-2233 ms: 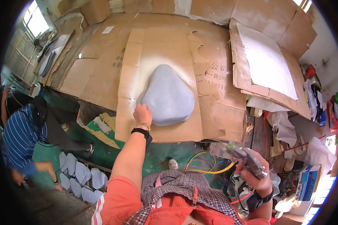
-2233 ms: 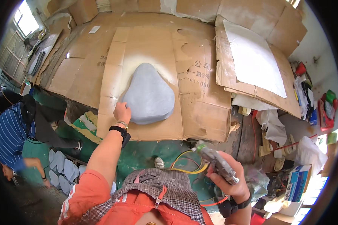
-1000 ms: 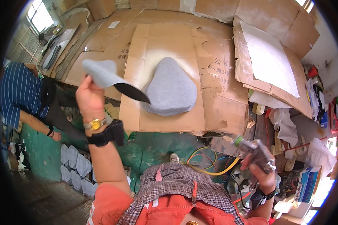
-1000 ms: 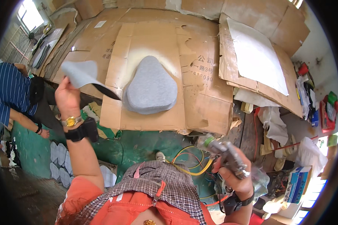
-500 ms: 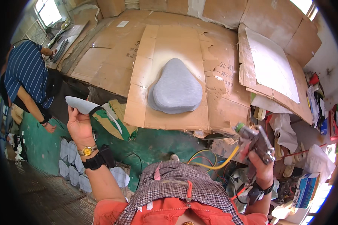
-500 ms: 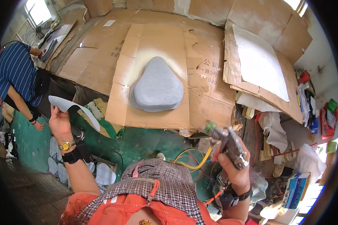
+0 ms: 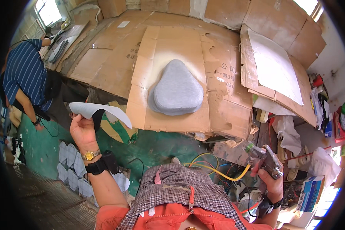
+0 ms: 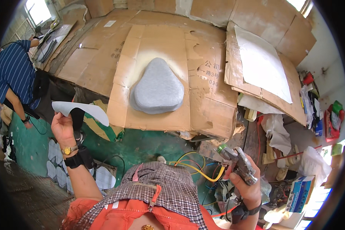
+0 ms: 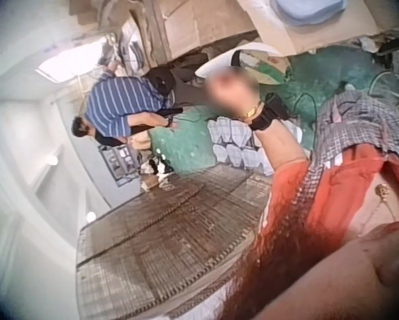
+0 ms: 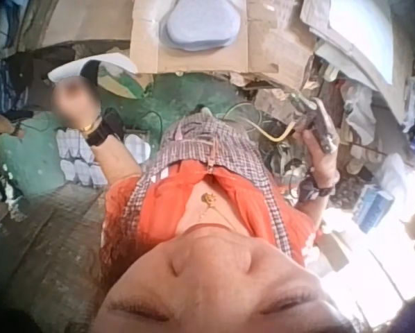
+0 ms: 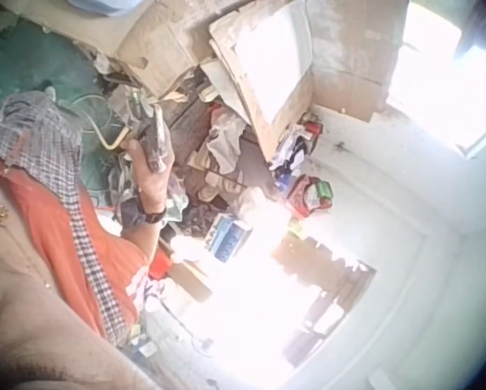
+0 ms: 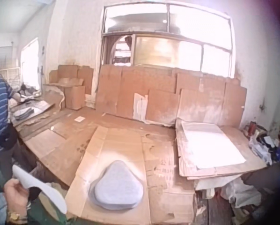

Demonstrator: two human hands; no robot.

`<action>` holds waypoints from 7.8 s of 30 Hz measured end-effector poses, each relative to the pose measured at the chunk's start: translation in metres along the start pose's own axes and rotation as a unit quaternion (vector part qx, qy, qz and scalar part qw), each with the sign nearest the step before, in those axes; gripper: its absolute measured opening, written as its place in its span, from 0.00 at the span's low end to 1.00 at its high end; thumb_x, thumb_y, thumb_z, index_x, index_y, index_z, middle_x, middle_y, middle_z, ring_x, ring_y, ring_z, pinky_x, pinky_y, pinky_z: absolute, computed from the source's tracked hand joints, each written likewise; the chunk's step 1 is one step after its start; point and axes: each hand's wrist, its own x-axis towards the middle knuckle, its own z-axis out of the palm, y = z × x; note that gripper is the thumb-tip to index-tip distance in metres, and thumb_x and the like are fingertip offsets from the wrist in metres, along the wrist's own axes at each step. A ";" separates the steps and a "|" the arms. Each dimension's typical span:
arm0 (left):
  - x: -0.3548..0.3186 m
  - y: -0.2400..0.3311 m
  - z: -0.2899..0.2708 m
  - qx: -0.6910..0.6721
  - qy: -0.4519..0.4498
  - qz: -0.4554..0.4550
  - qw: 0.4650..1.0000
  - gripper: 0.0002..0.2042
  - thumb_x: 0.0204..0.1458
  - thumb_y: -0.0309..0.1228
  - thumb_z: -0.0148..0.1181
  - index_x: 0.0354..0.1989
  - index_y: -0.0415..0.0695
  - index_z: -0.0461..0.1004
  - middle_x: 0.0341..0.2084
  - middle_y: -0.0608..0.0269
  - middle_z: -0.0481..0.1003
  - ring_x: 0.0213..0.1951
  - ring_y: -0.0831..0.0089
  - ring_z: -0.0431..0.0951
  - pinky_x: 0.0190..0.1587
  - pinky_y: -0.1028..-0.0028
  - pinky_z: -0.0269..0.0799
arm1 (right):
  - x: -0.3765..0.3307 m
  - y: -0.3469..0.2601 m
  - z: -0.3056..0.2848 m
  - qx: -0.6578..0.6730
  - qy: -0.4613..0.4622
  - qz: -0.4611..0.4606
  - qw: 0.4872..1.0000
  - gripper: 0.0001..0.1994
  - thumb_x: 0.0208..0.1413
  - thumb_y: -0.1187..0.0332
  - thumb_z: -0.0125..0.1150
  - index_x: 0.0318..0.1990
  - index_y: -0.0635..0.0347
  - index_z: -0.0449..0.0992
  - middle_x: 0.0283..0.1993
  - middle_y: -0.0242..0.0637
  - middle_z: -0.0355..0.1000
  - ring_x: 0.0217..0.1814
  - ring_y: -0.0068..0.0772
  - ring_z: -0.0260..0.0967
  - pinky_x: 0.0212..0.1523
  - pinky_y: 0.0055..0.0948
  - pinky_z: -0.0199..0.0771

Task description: The person repeatedly picks up gray, heart-shaped parts from a metal rack and places them onto a cardboard surface. They then use a spray gun to coat the parts with gray paint before returning them to the rack. This cycle is performed multiple times in a workshop environment.

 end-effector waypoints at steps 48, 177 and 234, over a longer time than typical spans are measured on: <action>-0.061 0.055 -0.062 0.064 0.151 0.116 0.980 0.22 0.52 0.17 0.41 0.58 0.36 0.60 0.50 0.54 0.68 0.51 0.64 0.70 0.55 0.66 0.67 | -0.001 0.041 -0.003 0.037 -0.053 -0.024 0.998 0.35 0.47 0.64 0.63 0.62 0.68 0.56 0.32 0.44 0.70 0.30 0.34 0.71 0.38 0.33 0.73; -0.418 0.007 -0.604 0.106 0.608 -0.004 0.787 0.14 0.44 0.38 0.59 0.37 0.46 0.71 0.27 0.64 0.69 0.35 0.64 0.70 0.40 0.64 0.67 | 0.059 0.170 0.288 -0.209 -0.403 0.182 0.872 0.27 0.52 0.73 0.61 0.59 0.65 0.59 0.41 0.33 0.70 0.40 0.22 0.68 0.41 0.26 0.71; -0.042 -0.126 -0.092 0.389 0.176 -0.165 0.889 0.09 0.54 0.28 0.52 0.42 0.39 0.71 0.26 0.63 0.74 0.26 0.72 0.75 0.32 0.74 0.73 | 0.092 0.012 0.055 0.001 0.015 -0.089 0.996 0.22 0.52 0.75 0.58 0.56 0.68 0.64 0.35 0.31 0.69 0.32 0.20 0.69 0.35 0.22 0.72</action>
